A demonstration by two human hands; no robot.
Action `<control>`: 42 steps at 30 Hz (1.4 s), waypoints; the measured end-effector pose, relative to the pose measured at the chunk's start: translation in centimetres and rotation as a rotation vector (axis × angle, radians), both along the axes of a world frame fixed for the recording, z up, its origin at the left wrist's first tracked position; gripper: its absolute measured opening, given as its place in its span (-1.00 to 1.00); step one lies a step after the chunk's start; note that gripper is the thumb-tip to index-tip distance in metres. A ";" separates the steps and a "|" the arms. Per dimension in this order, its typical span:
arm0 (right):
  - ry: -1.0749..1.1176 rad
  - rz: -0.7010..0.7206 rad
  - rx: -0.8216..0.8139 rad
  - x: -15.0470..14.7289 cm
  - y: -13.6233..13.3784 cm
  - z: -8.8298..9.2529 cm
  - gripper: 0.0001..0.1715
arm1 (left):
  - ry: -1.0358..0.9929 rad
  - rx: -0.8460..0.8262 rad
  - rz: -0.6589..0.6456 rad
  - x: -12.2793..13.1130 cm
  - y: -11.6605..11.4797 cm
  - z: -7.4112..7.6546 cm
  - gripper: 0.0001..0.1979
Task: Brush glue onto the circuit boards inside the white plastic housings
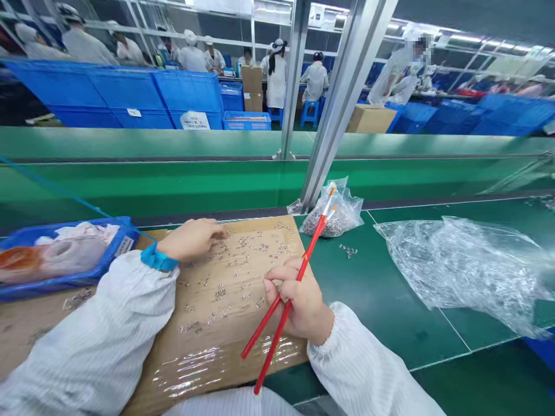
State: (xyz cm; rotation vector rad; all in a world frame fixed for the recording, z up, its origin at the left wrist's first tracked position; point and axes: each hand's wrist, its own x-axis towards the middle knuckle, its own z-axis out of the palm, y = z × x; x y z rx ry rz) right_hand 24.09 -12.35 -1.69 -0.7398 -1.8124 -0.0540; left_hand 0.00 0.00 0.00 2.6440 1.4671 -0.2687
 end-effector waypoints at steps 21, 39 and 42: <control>0.056 0.014 -0.001 -0.1 -0.2 -0.1 -0.62 | -0.357 -0.123 -0.142 1.6 -4.0 3.8 -0.83; 0.001 0.130 -0.089 0.0 -0.7 -0.4 -0.63 | -0.332 0.332 -0.445 3.9 -11.1 5.5 -0.82; 0.019 0.128 -0.097 -0.1 -0.8 -0.2 -0.61 | -0.321 0.363 -0.454 4.0 -11.1 5.3 -0.82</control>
